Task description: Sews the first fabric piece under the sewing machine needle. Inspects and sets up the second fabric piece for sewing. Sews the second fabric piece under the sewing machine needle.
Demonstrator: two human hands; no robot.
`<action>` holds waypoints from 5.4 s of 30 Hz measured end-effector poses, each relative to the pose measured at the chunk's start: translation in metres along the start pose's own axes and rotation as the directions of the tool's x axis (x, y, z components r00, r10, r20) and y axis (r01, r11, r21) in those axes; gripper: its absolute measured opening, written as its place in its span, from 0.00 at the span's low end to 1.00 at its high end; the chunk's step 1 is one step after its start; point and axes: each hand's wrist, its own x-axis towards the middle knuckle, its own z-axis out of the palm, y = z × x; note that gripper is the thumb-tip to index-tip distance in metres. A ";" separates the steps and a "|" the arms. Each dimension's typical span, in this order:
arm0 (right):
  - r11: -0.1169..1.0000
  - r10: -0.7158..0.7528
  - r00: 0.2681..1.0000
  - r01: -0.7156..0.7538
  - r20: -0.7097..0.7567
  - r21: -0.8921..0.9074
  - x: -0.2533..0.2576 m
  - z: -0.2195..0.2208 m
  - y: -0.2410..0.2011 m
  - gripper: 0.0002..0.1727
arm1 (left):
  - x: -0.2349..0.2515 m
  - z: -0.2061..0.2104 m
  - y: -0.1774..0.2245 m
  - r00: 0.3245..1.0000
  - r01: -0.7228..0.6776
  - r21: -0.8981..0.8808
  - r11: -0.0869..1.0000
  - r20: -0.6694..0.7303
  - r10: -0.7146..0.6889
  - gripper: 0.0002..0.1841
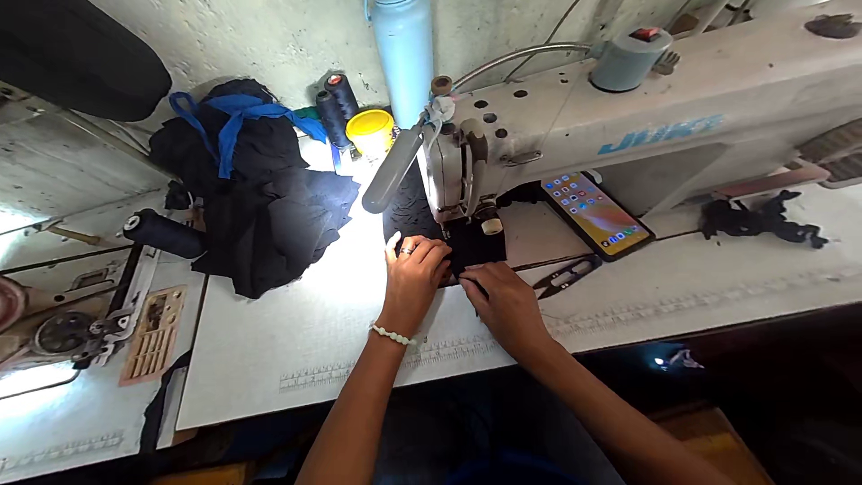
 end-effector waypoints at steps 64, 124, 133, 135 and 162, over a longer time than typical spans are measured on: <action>0.946 -0.319 0.917 0.324 0.239 0.018 0.046 0.002 0.037 0.14 | -0.016 -0.019 -0.002 0.979 -0.077 -0.034 0.996 0.189 0.082 0.17; 0.995 -0.045 0.992 0.055 0.119 -0.081 0.066 0.015 0.018 0.04 | 0.022 -0.001 -0.015 0.969 0.246 -0.190 0.950 0.066 -0.238 0.08; 0.884 -0.349 0.927 0.375 0.140 -0.279 0.033 0.014 0.016 0.07 | 0.016 0.000 -0.018 0.997 0.066 -0.166 0.984 0.055 -0.058 0.07; 0.875 -0.340 0.932 0.362 0.123 -0.323 0.024 0.011 0.013 0.12 | 0.014 -0.001 -0.016 0.998 0.008 -0.125 0.992 0.056 -0.001 0.08; 0.807 -0.413 0.882 0.470 0.227 -0.358 0.025 0.000 0.019 0.10 | -0.001 -0.010 0.003 0.988 -0.137 0.216 0.967 0.105 0.117 0.09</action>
